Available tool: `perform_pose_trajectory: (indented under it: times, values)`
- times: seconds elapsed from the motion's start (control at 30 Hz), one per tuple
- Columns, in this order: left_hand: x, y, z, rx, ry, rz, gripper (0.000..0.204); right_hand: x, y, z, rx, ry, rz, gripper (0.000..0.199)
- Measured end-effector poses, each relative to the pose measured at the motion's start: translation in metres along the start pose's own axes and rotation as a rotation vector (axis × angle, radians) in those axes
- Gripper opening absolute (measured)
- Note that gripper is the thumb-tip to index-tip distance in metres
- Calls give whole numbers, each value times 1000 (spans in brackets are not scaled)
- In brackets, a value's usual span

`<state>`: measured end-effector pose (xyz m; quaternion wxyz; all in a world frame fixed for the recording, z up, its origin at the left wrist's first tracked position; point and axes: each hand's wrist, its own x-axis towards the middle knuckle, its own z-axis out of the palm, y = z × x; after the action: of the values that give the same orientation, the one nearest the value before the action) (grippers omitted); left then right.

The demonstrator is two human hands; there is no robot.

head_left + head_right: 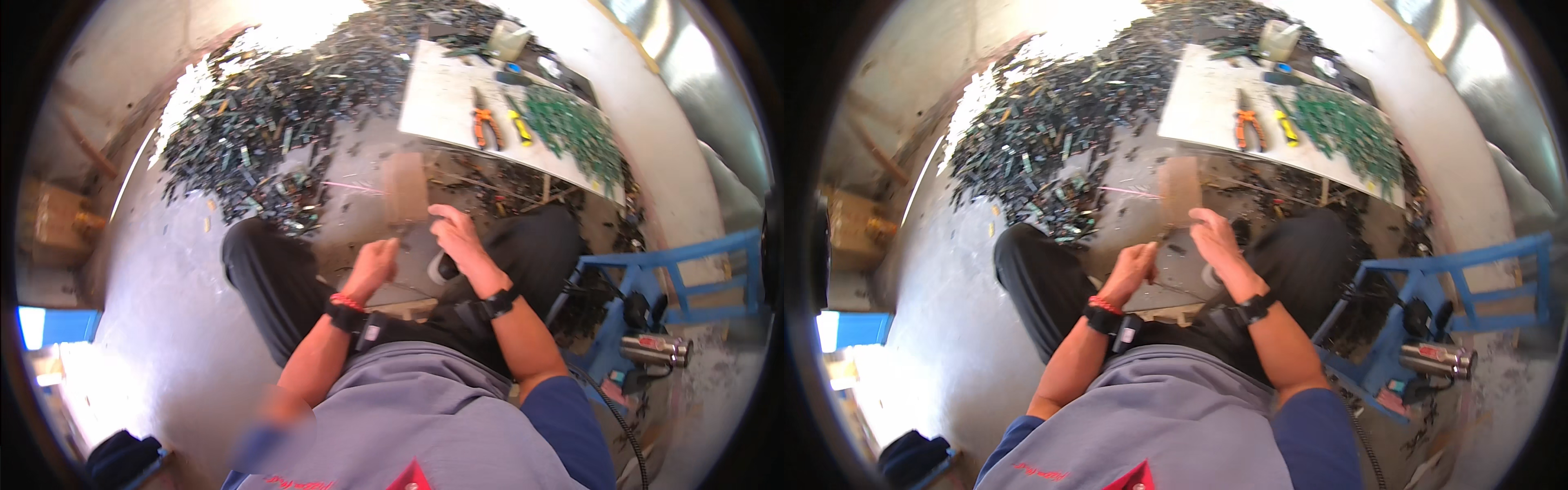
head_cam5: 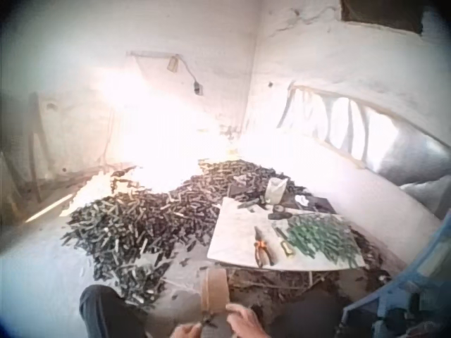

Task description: The person sits on a low stool and disassembles small green circuit boards. They use pliers to strip components and a screwdriver to pry parts off the boards, placing the separated pieces on a nearby table.

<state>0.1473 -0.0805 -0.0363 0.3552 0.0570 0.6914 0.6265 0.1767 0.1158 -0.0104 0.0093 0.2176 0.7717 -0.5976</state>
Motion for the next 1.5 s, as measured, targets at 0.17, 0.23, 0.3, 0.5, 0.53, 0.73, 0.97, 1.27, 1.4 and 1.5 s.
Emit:
perform_pose_trajectory:
  times: [0.17, 0.23, 0.3, 0.5, 0.53, 0.73, 0.97, 1.27, 1.4, 1.5]
  values:
    - [-2, 8, 3, -43, -161, 52, 40, -4, -20, 10, 221, -106, 231, 34]
    - [-5, 15, 6, -15, -205, 38, 39, -2, -15, 16, 204, -141, 195, 33]
    - [-8, 19, 9, -18, -245, 23, 39, 1, -9, 15, 96, -96, 122, 32]
    - [-9, 26, 16, -46, -301, 1, 40, -4, -11, 5, 121, 80, -76, 27]
    - [-10, 24, 14, -77, -298, 1, 40, -12, -26, -1, 98, 176, -146, 26]
    - [-5, 15, 15, -102, -286, -40, 45, -72, -73, -104, 56, 821, -494, 19]
    - [2, 18, 28, 4, -307, -41, 48, -100, -4, -257, -207, 1314, -60, 48]
    - [-3, 12, 17, -60, -240, -85, 48, -84, -46, -158, 903, 793, -225, 23]
    - [-3, 9, 11, -186, -228, -124, 47, -47, -62, -77, 1046, 386, -128, 22]
    - [-4, 6, 6, -280, -229, -142, 55, -22, -68, -27, 1072, 210, -53, 21]
